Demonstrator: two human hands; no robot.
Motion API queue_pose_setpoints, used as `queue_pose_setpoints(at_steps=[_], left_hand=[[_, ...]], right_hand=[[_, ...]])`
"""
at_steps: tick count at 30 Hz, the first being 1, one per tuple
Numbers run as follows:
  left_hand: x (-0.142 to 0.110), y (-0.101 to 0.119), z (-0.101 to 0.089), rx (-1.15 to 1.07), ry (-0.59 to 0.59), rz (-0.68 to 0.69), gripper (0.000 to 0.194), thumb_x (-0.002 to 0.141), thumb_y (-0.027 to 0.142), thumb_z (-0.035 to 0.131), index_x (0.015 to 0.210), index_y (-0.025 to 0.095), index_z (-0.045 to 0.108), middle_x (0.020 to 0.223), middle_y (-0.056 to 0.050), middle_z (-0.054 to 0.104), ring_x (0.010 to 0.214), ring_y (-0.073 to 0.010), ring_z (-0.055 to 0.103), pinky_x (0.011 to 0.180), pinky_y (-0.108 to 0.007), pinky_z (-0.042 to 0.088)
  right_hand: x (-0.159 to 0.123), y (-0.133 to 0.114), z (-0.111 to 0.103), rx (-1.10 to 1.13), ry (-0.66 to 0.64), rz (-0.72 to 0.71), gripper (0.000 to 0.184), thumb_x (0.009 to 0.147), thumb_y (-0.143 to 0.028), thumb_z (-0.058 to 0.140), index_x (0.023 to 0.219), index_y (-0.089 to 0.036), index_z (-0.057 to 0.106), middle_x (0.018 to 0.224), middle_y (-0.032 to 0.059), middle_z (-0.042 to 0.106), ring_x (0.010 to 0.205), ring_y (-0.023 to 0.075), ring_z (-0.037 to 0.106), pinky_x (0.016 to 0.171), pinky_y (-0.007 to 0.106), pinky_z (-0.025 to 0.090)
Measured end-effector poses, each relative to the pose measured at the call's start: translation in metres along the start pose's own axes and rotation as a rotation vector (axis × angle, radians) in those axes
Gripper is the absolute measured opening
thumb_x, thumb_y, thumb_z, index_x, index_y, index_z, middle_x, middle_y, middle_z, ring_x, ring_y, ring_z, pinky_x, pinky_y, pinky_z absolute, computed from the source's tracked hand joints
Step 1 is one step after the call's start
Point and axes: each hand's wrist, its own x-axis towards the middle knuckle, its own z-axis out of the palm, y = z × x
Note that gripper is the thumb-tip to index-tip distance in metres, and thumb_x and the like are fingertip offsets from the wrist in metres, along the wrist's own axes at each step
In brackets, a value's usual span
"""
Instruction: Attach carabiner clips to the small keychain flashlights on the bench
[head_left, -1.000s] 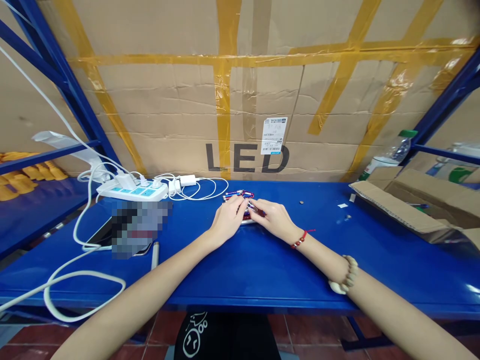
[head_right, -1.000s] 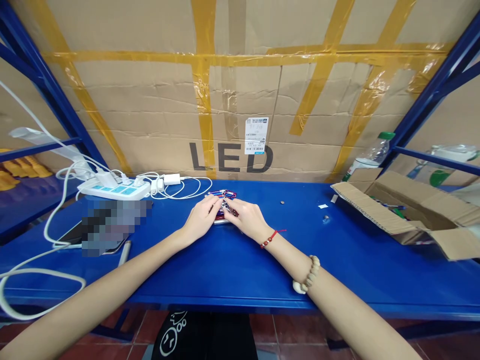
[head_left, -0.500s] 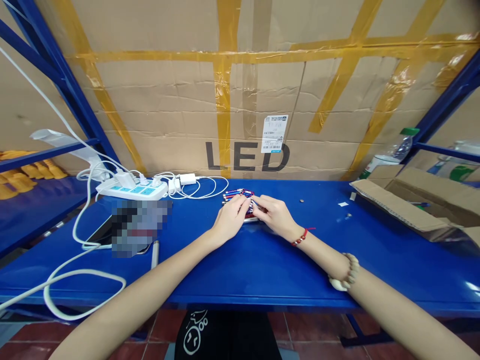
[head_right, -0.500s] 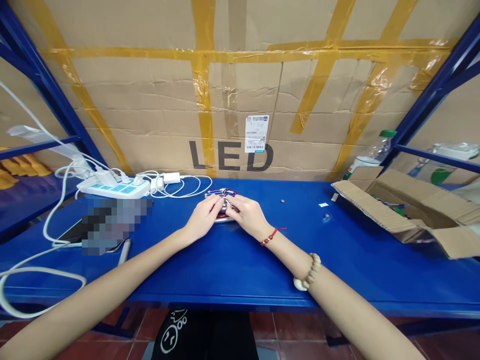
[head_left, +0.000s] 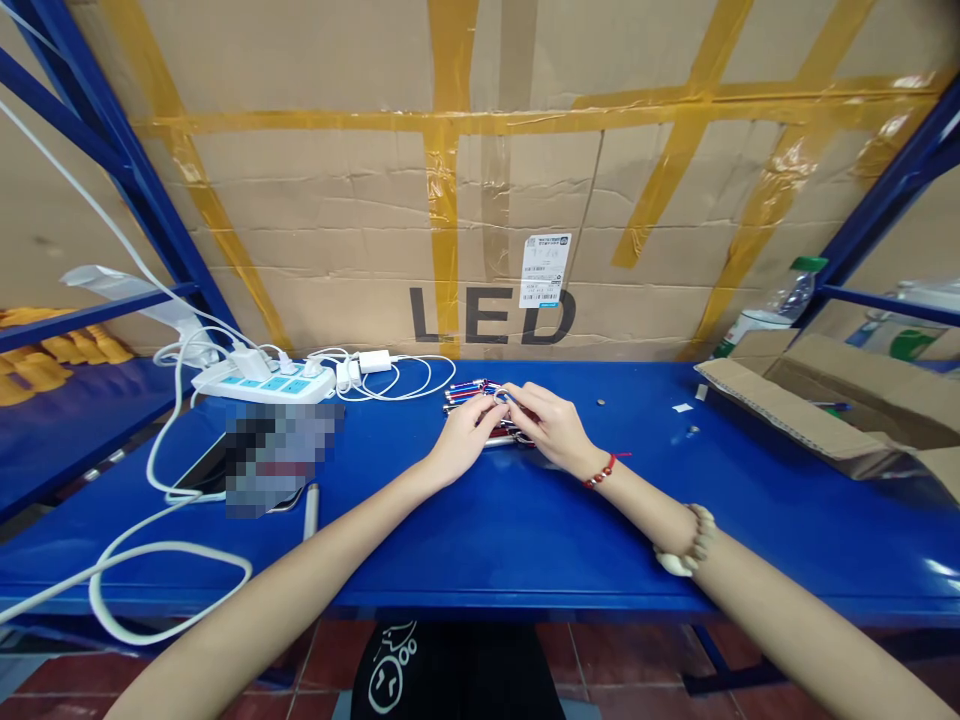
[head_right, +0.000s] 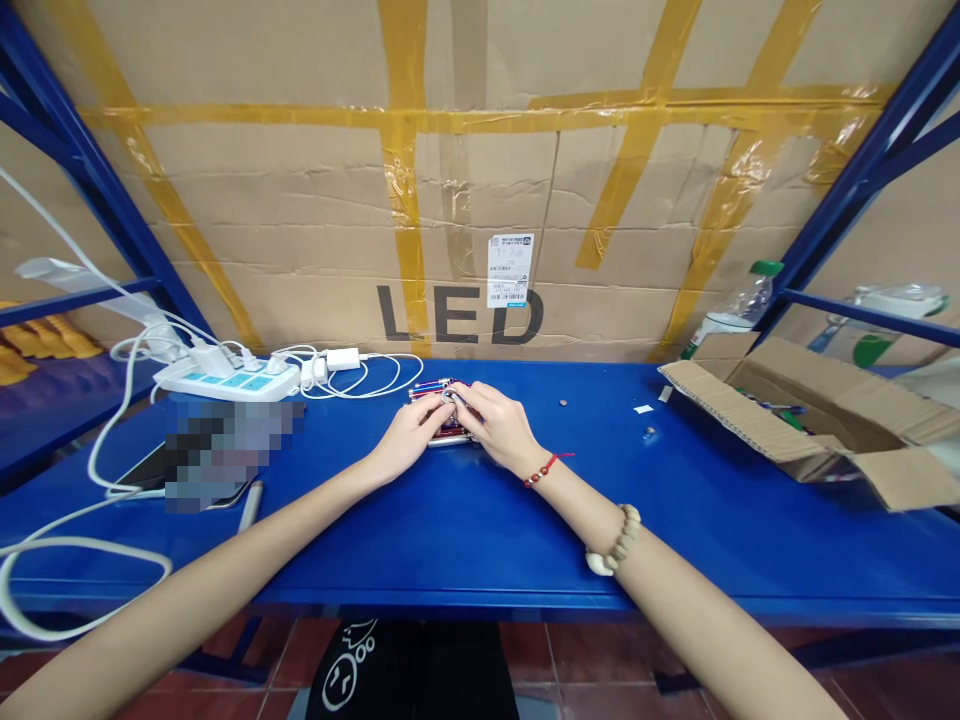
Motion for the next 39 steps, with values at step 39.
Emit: queue_pose_setpoints(at_steps=[39], left_hand=[[-0.007,-0.006,0.004,0.402,-0.164,0.298,0.019,0.08,0.035,0.063,0.084,0.018,0.07,0.086,-0.003,0.065,0.085,-0.0163,0.059,0.079,-0.029,0.045]], right_hand=[[0.012,0.011,-0.022,-0.614,-0.347,0.421,0.042,0.099,-0.034,0.023,0.119,-0.022,0.057,0.11,0.0076,0.062,0.103,0.0184,0.056,0.064,0.023,0.042]])
